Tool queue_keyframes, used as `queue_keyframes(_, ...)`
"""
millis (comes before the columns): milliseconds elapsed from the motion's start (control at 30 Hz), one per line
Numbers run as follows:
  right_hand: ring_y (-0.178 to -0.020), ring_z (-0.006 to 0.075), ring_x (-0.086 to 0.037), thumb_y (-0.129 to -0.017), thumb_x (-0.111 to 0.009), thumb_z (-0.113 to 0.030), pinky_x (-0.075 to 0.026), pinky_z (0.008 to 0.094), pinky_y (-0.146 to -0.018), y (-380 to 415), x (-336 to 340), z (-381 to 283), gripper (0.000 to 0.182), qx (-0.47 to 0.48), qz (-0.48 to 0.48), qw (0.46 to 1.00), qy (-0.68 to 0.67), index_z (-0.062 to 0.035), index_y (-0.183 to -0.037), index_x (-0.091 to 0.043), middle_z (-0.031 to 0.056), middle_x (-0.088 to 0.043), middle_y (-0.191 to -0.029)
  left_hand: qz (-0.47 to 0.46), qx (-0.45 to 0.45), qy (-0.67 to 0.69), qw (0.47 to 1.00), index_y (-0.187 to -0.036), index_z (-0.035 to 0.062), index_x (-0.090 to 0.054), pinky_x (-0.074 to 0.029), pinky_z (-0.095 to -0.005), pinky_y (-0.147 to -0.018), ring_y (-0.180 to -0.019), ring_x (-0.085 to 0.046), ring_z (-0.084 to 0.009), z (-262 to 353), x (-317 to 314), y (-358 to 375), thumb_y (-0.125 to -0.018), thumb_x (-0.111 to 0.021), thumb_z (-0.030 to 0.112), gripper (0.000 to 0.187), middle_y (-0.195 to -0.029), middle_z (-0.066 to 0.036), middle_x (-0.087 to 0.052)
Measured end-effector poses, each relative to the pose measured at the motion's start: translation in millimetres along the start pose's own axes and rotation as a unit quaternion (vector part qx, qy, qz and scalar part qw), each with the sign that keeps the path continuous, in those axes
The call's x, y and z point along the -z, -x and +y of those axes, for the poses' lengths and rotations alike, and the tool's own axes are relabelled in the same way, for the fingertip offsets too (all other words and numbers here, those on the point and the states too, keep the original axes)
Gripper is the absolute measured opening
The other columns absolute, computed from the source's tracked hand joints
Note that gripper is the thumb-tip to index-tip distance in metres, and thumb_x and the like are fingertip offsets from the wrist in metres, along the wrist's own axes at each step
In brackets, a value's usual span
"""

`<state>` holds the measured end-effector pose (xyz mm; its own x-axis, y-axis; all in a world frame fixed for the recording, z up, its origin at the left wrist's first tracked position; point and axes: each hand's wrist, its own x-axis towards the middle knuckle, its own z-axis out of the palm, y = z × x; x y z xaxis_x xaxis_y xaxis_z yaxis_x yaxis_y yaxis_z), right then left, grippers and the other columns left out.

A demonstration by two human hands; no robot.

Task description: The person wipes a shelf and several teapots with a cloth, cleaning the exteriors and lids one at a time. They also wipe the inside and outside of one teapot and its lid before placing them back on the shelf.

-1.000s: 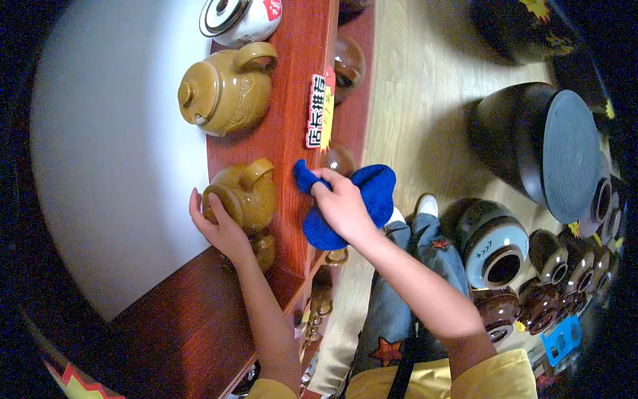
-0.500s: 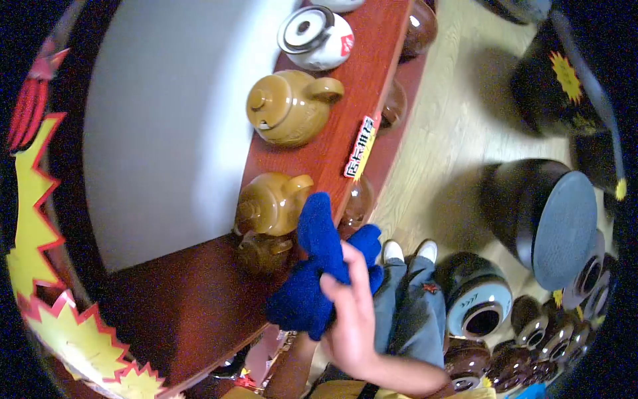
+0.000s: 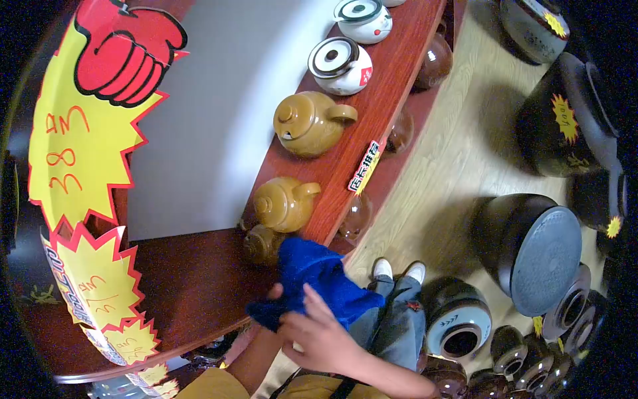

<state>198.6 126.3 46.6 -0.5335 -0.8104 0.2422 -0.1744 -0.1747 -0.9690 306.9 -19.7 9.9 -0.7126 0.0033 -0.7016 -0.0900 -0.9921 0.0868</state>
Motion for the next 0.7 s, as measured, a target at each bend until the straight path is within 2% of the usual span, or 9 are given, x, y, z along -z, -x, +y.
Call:
queue_keyframes(33,-0.095,0.0316,-0.056,-0.066,-0.068,-0.008,-0.027,0.0544,-0.107,2,-3,-2,0.018,0.036,-0.041,0.998,0.030,-0.0075,-0.084,-0.066,0.0040,-0.061,-0.093,0.102,0.003,-0.063,0.993,-0.116,-0.0009,-0.053,-0.054,-0.0335,-0.063,-0.066,-0.064,-0.0222,4,-8,5,-0.087,-0.059,0.036,0.047,-0.101,-0.015,-0.064)
queue_keyframes(100,-0.102,0.0338,-0.055,-0.068,-0.067,-0.009,-0.029,0.0548,-0.106,6,-3,-3,0.023,0.047,-0.058,0.997,0.030,-0.0083,-0.090,-0.067,0.0038,-0.061,-0.100,0.264,-0.008,-0.260,0.929,-0.139,0.0033,-0.033,-0.036,-0.0395,-0.104,-0.117,-0.050,-0.0245,21,-25,6,-0.077,-0.063,0.023,0.071,-0.134,-0.012,-0.046)
queue_keyframes(167,-0.116,0.0366,-0.046,-0.071,-0.066,-0.012,-0.028,0.0545,-0.107,4,0,3,0.023,0.068,-0.027,0.997,-0.035,-0.0074,-0.093,-0.065,0.0079,-0.058,-0.104,0.162,-0.303,-0.356,0.869,-0.106,0.0020,-0.059,-0.052,-0.0312,-0.073,-0.078,-0.063,-0.0220,18,-54,0,-0.081,-0.062,0.020,0.031,-0.098,-0.008,-0.061)
queue_keyframes(233,-0.115,0.0343,-0.048,-0.071,-0.064,-0.003,-0.037,0.0463,-0.098,2,9,11,0.026,0.070,0.069,0.995,0.008,-0.0041,-0.097,-0.062,0.0129,-0.057,-0.106,0.294,-0.381,-0.343,0.807,-0.108,0.0020,-0.058,-0.050,-0.0330,-0.081,-0.087,-0.061,-0.0227,43,-94,13,-0.078,-0.063,0.018,0.034,-0.099,-0.007,-0.060)
queue_keyframes(367,-0.102,0.0330,-0.054,-0.071,-0.061,-0.001,-0.043,0.0417,-0.089,-22,12,43,0.025,-0.078,0.214,0.971,0.067,-0.0017,-0.096,-0.059,0.0133,-0.056,-0.105,0.239,-0.478,-0.262,0.804,-0.098,0.0088,-0.061,-0.050,-0.0382,-0.081,-0.087,-0.062,-0.0248,119,-136,-3,-0.079,-0.061,0.022,0.023,-0.096,-0.010,-0.063)
queue_keyframes(433,-0.102,0.0329,-0.052,-0.071,-0.061,-0.002,-0.042,0.0410,-0.089,-44,5,59,0.027,-0.062,0.212,0.971,0.094,-0.0011,-0.098,-0.057,0.0147,-0.054,-0.106,0.279,-0.582,-0.300,0.703,-0.106,0.0091,-0.058,-0.051,-0.0385,-0.081,-0.089,-0.061,-0.0235,175,-93,-24,-0.079,-0.065,0.022,0.031,-0.100,-0.010,-0.062)
queue_keyframes(500,-0.111,0.0343,-0.046,-0.072,-0.064,-0.010,-0.038,0.0425,-0.095,-70,-5,76,0.037,-0.044,0.184,0.970,0.152,0.0000,-0.106,-0.053,0.0174,-0.048,-0.115,0.246,-0.628,-0.289,0.679,-0.131,0.0088,-0.035,-0.050,-0.0415,-0.085,-0.105,-0.052,-0.0276,197,-85,-39,-0.073,-0.068,0.001,0.067,-0.126,-0.017,-0.043)
queue_keyframes(600,-0.120,0.0368,-0.039,-0.072,-0.067,-0.017,-0.031,0.0451,-0.103,-107,-25,90,0.049,-0.031,0.183,0.956,0.226,0.0003,-0.115,-0.051,0.0188,-0.046,-0.120,0.433,-0.681,-0.493,0.325,-0.131,0.0008,-0.040,-0.033,-0.0405,-0.104,-0.120,-0.044,-0.0318,191,-98,-68,-0.070,-0.073,0.009,0.070,-0.130,-0.019,-0.045)
queue_keyframes(700,-0.128,0.0373,-0.031,-0.072,-0.069,-0.027,-0.023,0.0463,-0.108,-135,-36,102,0.064,-0.064,0.173,0.956,0.229,-0.0006,-0.125,-0.047,0.0192,-0.043,-0.127,0.404,-0.553,-0.687,0.243,-0.130,0.0025,-0.045,-0.034,-0.0392,-0.103,-0.122,-0.044,-0.0334,226,-75,-90,-0.065,-0.074,0.010,0.071,-0.131,-0.019,-0.047)
